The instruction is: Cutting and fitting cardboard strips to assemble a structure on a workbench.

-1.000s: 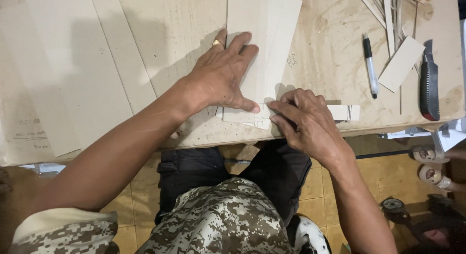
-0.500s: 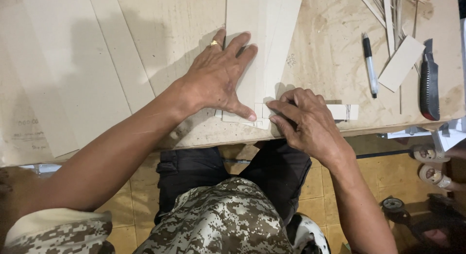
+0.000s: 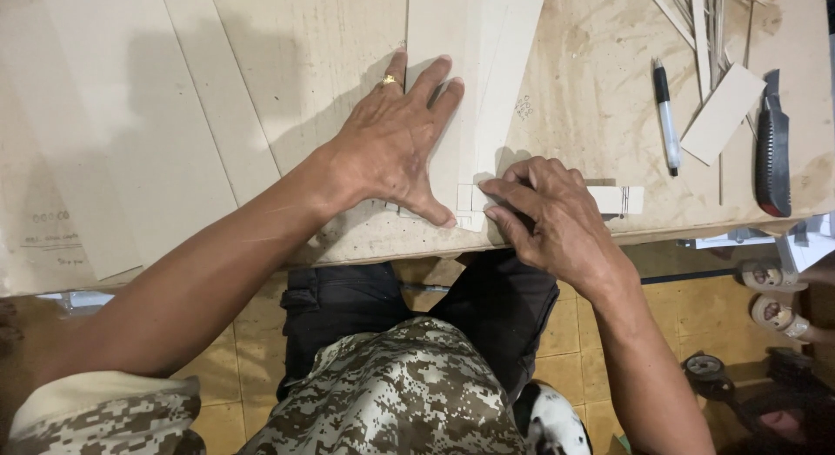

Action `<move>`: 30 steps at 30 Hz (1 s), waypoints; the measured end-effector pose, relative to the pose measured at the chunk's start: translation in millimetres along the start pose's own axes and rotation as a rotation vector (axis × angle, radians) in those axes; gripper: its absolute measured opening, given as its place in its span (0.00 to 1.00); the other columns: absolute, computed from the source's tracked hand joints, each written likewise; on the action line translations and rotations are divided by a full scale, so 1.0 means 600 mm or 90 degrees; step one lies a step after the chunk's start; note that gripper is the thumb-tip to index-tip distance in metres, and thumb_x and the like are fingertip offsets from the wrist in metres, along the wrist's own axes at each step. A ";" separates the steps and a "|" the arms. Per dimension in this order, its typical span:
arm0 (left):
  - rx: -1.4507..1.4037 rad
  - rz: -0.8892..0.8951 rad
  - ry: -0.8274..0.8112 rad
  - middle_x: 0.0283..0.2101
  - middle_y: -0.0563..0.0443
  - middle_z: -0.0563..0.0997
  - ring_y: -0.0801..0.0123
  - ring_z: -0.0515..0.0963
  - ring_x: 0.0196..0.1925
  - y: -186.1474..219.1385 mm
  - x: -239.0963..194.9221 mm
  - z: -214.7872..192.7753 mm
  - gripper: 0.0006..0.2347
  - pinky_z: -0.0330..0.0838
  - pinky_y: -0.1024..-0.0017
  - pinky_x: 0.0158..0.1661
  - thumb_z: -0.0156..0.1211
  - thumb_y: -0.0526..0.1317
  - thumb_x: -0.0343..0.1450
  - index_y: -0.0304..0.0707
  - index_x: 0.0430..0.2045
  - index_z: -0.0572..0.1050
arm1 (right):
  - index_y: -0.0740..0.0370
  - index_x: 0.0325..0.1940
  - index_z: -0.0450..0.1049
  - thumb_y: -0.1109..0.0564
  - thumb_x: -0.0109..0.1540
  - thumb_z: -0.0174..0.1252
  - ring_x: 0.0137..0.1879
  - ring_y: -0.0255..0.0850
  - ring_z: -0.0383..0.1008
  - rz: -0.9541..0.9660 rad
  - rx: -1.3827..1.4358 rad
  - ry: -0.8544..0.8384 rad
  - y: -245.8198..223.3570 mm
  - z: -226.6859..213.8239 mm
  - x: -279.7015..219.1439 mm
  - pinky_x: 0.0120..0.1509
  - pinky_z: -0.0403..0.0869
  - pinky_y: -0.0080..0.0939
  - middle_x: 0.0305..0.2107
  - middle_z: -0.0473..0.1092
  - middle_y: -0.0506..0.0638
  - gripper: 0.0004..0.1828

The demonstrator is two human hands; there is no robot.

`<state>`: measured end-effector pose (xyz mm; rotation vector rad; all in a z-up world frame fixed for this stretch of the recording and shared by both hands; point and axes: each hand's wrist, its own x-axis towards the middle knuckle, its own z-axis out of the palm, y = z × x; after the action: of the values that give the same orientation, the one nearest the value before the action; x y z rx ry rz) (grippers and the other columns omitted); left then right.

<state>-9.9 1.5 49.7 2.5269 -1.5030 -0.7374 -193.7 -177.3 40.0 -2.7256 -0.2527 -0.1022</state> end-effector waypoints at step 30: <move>-0.018 -0.002 -0.007 0.78 0.41 0.35 0.27 0.29 0.75 0.000 -0.001 -0.005 0.68 0.46 0.40 0.68 0.85 0.71 0.46 0.39 0.74 0.41 | 0.53 0.61 0.77 0.52 0.67 0.61 0.47 0.50 0.70 -0.010 -0.008 0.002 0.004 0.002 0.003 0.47 0.66 0.52 0.41 0.67 0.51 0.18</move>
<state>-8.9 1.6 52.4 2.5102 -1.4811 -0.7679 -191.6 -178.6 38.1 -2.7362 -0.2740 -0.1140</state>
